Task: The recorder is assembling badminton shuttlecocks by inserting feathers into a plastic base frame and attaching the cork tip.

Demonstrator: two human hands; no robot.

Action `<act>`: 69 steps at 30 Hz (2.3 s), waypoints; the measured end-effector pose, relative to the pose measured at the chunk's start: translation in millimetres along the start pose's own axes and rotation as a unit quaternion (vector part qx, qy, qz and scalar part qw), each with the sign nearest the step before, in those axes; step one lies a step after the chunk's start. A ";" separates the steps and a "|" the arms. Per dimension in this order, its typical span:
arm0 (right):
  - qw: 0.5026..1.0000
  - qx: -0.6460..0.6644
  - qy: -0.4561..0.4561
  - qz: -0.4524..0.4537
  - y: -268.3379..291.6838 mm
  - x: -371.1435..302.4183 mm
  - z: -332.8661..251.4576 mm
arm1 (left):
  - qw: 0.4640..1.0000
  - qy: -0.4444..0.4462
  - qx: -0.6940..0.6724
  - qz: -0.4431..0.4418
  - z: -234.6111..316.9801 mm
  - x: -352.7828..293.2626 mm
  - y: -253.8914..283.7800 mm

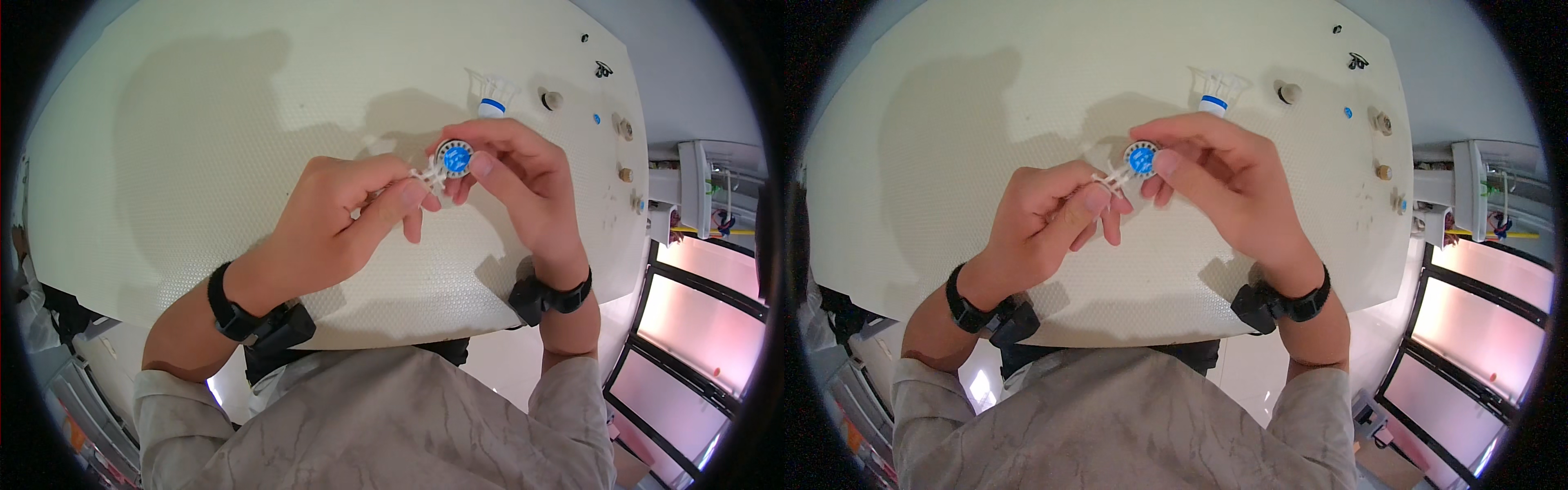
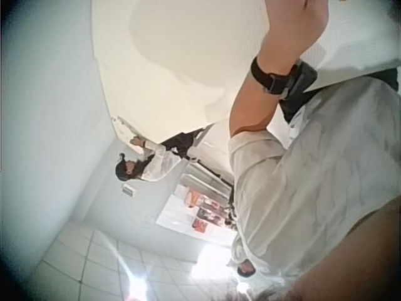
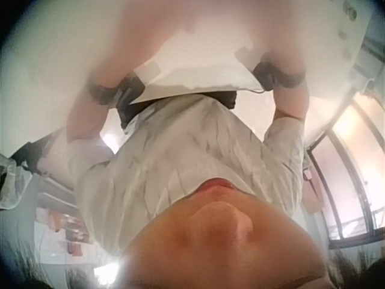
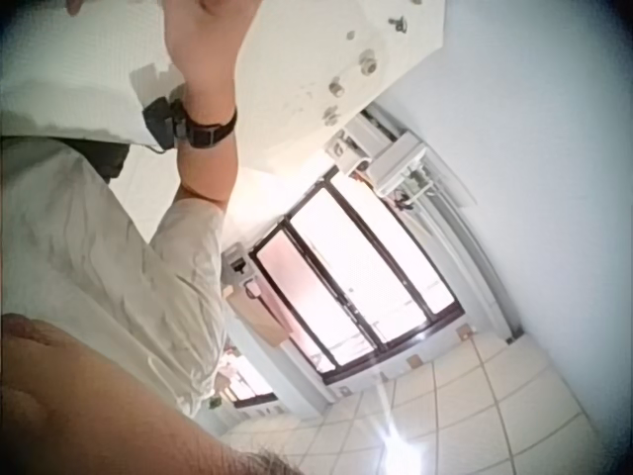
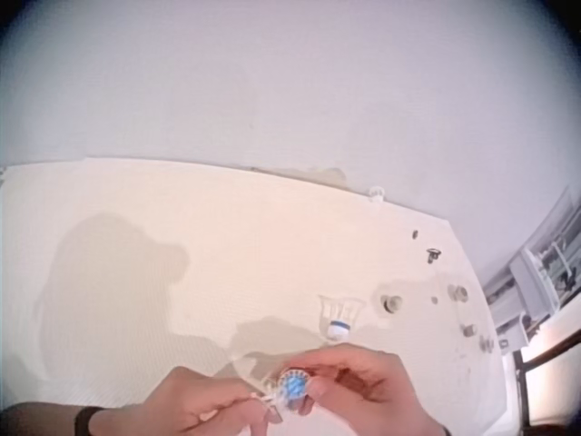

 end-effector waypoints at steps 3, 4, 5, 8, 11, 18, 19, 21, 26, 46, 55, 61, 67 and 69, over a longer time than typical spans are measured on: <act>0.999 -0.003 0.039 0.037 3.7 0.4 -2.8 | 1.000 0.019 0.009 -0.005 -2.0 2.1 0.6; 0.999 -0.003 0.040 0.036 1.5 0.3 -4.4 | 1.000 0.016 0.014 -0.009 -4.1 2.2 1.2; 0.999 0.003 0.038 0.030 -2.7 -0.4 -7.5 | 1.000 0.013 0.018 -0.013 -5.6 2.2 0.9; 0.998 -0.033 0.058 -0.005 -5.5 -1.9 -4.6 | 0.996 -0.042 0.076 0.004 -2.1 -0.2 1.0; 0.994 -0.079 0.064 -0.036 -7.6 -3.4 -2.8 | 0.994 -0.040 0.098 -0.010 2.1 0.4 -1.2; 0.997 -0.014 -0.033 -0.072 -8.5 -6.3 3.8 | 0.989 -0.118 0.093 -0.010 3.8 -1.4 -4.1; 0.997 -0.013 -0.034 -0.072 -8.6 -6.4 4.1 | 0.988 -0.119 0.096 -0.009 4.2 -2.1 -3.8; 0.996 -0.020 -0.037 -0.077 -8.9 -6.6 4.6 | 0.988 -0.120 0.100 -0.007 4.2 -2.5 -3.7; 0.994 -0.023 -0.082 -0.074 -9.7 -7.2 2.9 | 0.985 -0.130 0.116 -0.021 4.7 -3.8 -3.9; 0.981 0.034 -0.144 -0.126 -13.9 -7.3 10.6 | 0.985 -0.141 0.082 -0.049 6.6 -5.0 -7.7; 0.990 -0.016 -0.112 -0.085 -7.3 -9.3 0.4 | 0.990 -0.103 0.081 -0.059 5.5 -1.8 -7.5; 0.989 -0.017 -0.111 -0.093 -10.3 -11.0 1.6 | 0.991 -0.103 0.077 -0.030 1.8 -3.9 -7.2; 0.992 0.001 -0.092 -0.088 -13.9 -11.1 2.5 | 0.988 -0.120 0.094 -0.041 6.1 -4.9 -4.4; 0.992 0.017 -0.095 -0.084 -15.2 -10.6 6.3 | 0.988 -0.114 0.099 -0.038 7.4 -4.9 -4.5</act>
Point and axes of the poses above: each hand's wrist, its own x-axis towards the middle knuckle, its own y-axis out of the back of the hand, z = x × y, the point moved 6 cm from there along x, towards the middle knuckle, and after that the axes turned 15 degrees about z, right-handed, at the moved point
